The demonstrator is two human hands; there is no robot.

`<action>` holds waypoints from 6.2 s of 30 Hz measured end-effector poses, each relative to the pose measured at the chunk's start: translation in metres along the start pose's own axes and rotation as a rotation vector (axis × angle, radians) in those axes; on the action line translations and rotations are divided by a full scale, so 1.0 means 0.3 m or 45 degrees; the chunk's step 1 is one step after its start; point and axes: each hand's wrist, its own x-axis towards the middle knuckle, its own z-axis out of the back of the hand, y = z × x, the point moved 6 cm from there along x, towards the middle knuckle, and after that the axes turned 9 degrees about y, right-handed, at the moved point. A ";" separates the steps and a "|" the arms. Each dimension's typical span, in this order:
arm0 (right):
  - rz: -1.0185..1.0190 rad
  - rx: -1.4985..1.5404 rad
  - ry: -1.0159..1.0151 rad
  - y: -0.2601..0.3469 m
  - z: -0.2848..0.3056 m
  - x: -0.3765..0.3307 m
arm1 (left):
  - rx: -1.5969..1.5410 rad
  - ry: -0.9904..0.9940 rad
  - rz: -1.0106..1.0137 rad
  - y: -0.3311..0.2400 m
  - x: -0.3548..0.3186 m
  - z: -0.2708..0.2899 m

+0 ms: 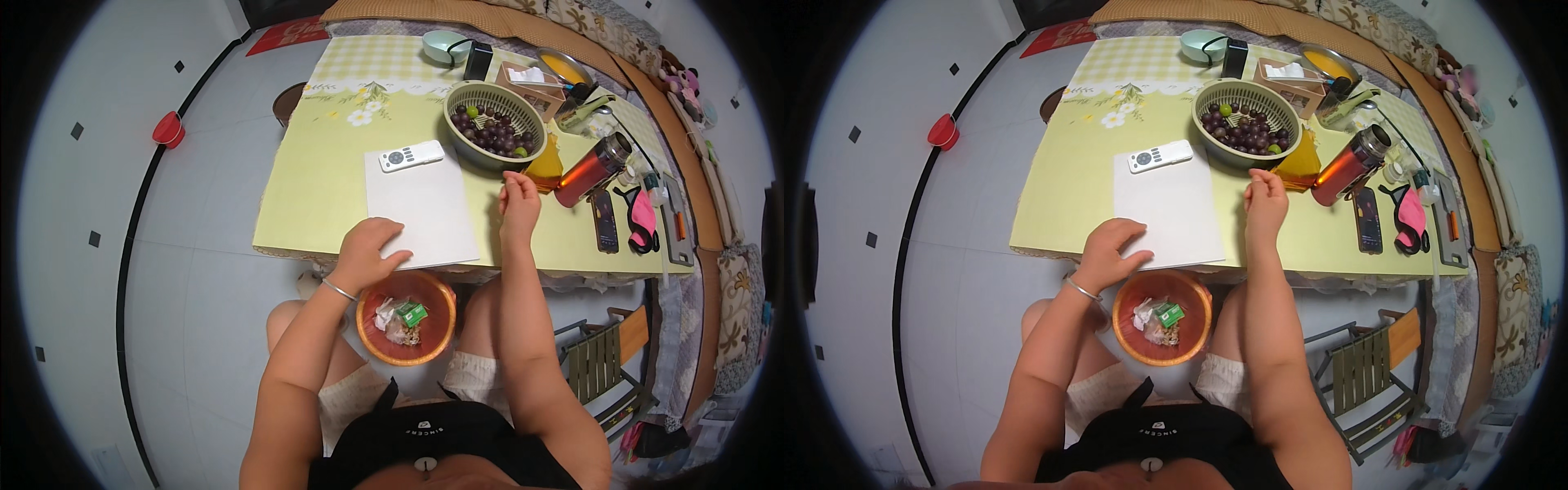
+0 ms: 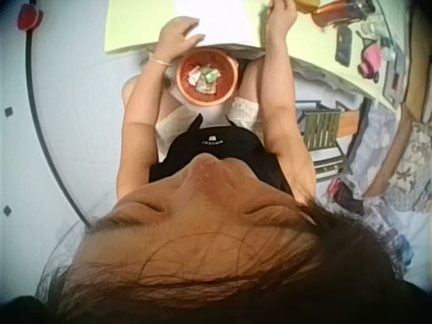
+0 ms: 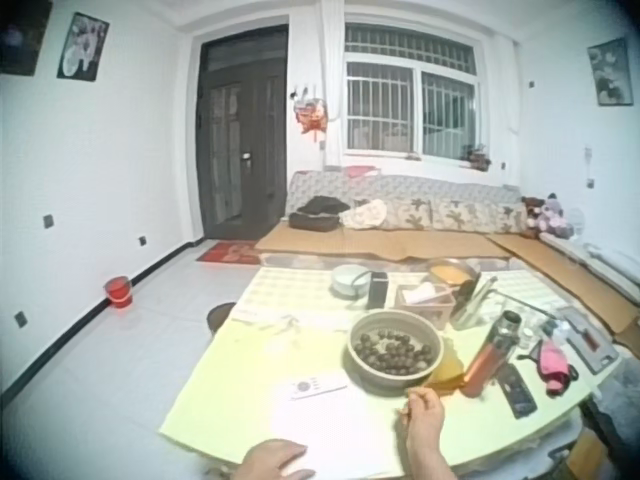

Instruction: The person sits on the floor and folds a sheet of gold-colored paper over a white rectangular card. They repeatedly fold the paper edges over the card, smooth the creases, and adjust the alignment. The person handles the paper and card by hand, creating a wrapped package.

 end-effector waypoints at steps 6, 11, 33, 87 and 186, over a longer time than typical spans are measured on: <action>-0.195 -0.217 0.589 -0.042 -0.138 -0.068 | 0.244 0.193 -0.194 -0.062 -0.011 -0.016; -0.247 -0.432 0.798 -0.063 -0.146 -0.090 | 0.139 0.180 -0.191 -0.063 -0.034 -0.035; -0.309 -0.520 1.430 0.029 -0.085 -0.111 | -0.682 0.005 0.544 0.061 0.034 -0.029; 0.068 -1.389 0.312 -0.070 -0.180 -0.032 | 0.788 -0.373 0.308 0.040 0.090 0.050; -0.614 -0.049 0.493 -0.135 -0.149 -0.035 | -1.235 -0.381 0.895 0.293 0.043 0.012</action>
